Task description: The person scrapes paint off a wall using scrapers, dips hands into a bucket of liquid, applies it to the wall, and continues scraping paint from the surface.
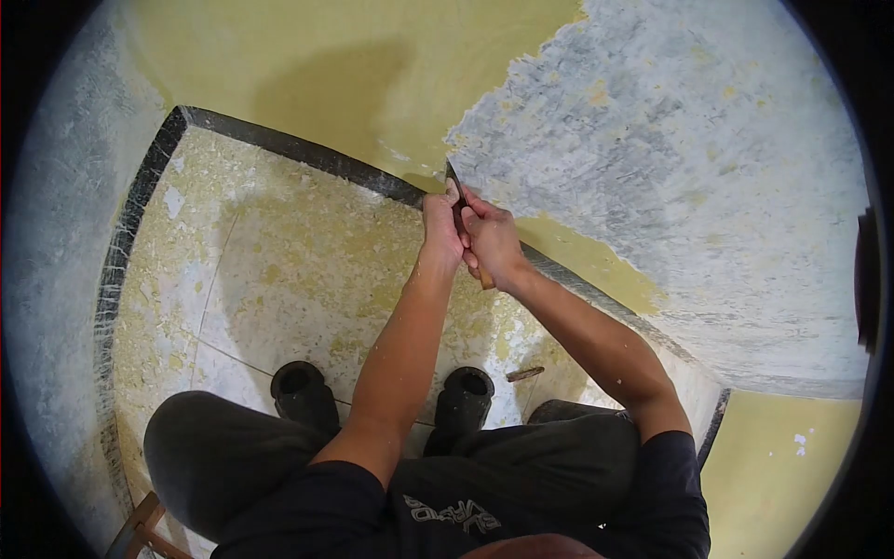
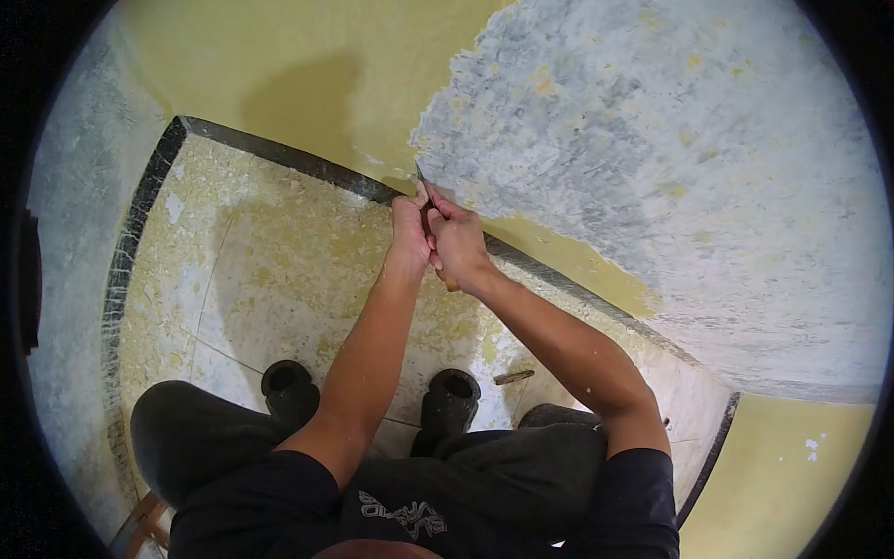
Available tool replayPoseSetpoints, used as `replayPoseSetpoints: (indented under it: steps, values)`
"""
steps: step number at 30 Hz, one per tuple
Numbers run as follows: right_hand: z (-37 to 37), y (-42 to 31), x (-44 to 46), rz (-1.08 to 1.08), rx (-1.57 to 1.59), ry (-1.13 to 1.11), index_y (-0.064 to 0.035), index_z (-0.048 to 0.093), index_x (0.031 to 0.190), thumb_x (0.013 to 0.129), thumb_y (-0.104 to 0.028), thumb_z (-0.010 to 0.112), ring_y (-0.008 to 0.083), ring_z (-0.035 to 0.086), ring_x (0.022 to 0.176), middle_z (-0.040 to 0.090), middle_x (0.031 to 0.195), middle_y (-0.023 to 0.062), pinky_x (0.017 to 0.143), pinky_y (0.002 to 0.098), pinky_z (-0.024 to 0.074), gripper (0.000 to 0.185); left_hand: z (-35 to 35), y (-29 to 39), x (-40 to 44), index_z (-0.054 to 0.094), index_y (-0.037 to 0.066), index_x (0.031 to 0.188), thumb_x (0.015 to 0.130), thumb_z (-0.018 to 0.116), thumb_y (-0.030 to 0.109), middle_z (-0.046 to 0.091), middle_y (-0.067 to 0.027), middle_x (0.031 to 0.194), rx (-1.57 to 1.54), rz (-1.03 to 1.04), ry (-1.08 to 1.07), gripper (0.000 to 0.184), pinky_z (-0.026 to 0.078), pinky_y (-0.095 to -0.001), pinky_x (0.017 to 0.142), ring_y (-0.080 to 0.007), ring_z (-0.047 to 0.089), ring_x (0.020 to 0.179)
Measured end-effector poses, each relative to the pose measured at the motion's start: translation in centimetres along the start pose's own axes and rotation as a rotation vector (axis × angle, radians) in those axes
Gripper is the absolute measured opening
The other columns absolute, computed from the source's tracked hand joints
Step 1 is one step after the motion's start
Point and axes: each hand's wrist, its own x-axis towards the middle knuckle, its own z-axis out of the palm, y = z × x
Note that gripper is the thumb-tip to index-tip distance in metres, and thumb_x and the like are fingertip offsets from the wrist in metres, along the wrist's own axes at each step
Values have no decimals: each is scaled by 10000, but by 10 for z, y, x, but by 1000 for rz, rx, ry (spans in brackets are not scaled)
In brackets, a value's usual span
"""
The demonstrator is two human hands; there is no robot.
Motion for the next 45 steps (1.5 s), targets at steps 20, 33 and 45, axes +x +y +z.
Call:
replayPoseSetpoints:
  steps: [20, 33, 45]
  values:
    - [2, 17, 6, 3, -66, 49, -173, 409, 1380, 965, -175, 397, 100, 361, 365, 427, 582, -6, 315, 257, 296, 414, -5, -6, 13, 537, 69, 694, 954, 411, 422, 486, -46, 517, -112, -27, 63, 457, 251, -295, 271, -150, 337, 301]
    - [-2, 30, 8, 25, -24, 52, -213, 436, 1365, 960, -143, 396, 103, 360, 371, 419, 559, -11, 332, 264, 305, 414, -16, -8, 10, 527, 48, 650, 943, 406, 440, 500, -80, 483, -6, 0, -37, 504, 273, -306, 275, -173, 360, 291]
    - [-4, 33, 28, 54, -105, -5, -147, 477, 1334, 948, -148, 413, 91, 353, 398, 433, 569, -8, 358, 254, 312, 391, -31, -8, 20, 528, 96, 713, 943, 434, 429, 509, -41, 531, -50, -87, -29, 415, 299, -337, 267, -166, 366, 297]
